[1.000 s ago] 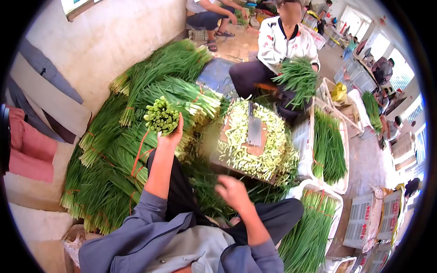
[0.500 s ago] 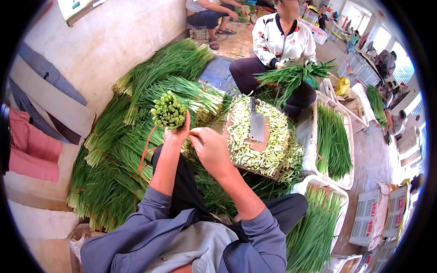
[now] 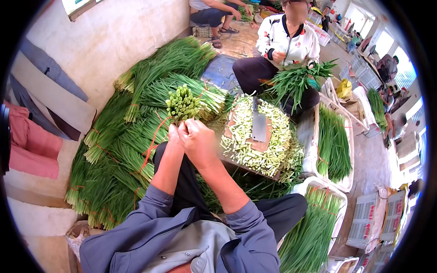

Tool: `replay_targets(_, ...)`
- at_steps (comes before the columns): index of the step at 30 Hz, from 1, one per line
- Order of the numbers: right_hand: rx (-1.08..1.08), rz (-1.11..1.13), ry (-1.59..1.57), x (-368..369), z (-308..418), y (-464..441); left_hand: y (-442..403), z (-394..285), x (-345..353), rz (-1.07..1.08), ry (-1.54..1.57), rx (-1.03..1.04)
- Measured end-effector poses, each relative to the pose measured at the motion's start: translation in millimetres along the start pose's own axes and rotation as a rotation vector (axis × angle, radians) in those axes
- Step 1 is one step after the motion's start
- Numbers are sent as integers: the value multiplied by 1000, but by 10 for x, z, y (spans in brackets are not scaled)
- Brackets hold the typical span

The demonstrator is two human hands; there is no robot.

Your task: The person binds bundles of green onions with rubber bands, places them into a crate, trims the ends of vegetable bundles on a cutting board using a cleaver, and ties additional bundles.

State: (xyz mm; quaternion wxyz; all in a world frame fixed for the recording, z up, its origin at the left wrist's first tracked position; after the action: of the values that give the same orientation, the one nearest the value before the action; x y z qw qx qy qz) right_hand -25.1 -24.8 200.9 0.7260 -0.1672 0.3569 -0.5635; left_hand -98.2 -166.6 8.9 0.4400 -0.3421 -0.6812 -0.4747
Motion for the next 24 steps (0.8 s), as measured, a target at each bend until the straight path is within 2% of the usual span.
replay_targets(3, -35, 25, 12, -74, 11, -14, -12, 3, 15, -28, -22, 23)
replay_targets(5, 85, -21, -280, -257, 82, 51, -19, -26, 43, -24, 1, 30)
replay_targets(7, 90, -234, -682, -691, 429, 81, -39, -69, 37, 66, 155, -41)
replay_targets(8, 81, -221, -598, -846, 466, 165, -41, -99, 15, 51, 131, -36)
replay_targets(9, 64, -215, -511, -1014, 463, 235, -69, -109, -45, 127, 171, -90)
replay_targets(10, -5, 60, -298, -1036, 341, 320, -4, -130, 16, 261, 191, -83)
replay_targets(11, 264, 327, -286, -916, 123, 491, 91, -131, 135, 397, 211, -79)
replay_targets(12, 319, 383, -223, -854, -90, 678, 204, -135, 319, 462, 215, -41)
replay_targets(14, 433, 487, -54, -791, -564, 1088, 158, -127, 224, 327, 366, -222)
replay_targets(15, 431, 488, -51, -790, -607, 1126, 171, -133, 227, 272, 413, -345)
replay_targets(16, 561, 471, -160, -788, -680, 1207, 197, -104, 225, 268, 495, -388)
replay_targets(17, 697, 454, -274, -773, -735, 1315, 188, -90, 213, 268, 449, -262)
replay_targets(20, 716, 458, -305, -707, -695, 1408, 200, -75, 272, 269, 440, -307)
replay_targets(21, 725, 479, -318, -694, -676, 1415, 234, -57, 330, 353, 419, -323)
replay_targets(22, 720, 405, -314, -685, -654, 1409, 277, -49, 371, 434, 398, -336)
replay_targets(24, 768, 419, -301, -732, -592, 1352, 295, -25, 371, 424, 429, -377)
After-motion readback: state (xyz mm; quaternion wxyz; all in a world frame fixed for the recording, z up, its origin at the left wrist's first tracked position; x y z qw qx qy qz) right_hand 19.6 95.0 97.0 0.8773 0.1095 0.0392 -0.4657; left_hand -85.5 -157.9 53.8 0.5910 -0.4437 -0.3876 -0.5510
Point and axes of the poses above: each hand's wrist, its own y-axis away from the middle knuckle, its own x-axis out of the palm, z = x × y, the point moved 4 cm from there along -y, towards the middle knuckle, and after that the axes turned 9 degrees about -y, right-handed, at the moved point
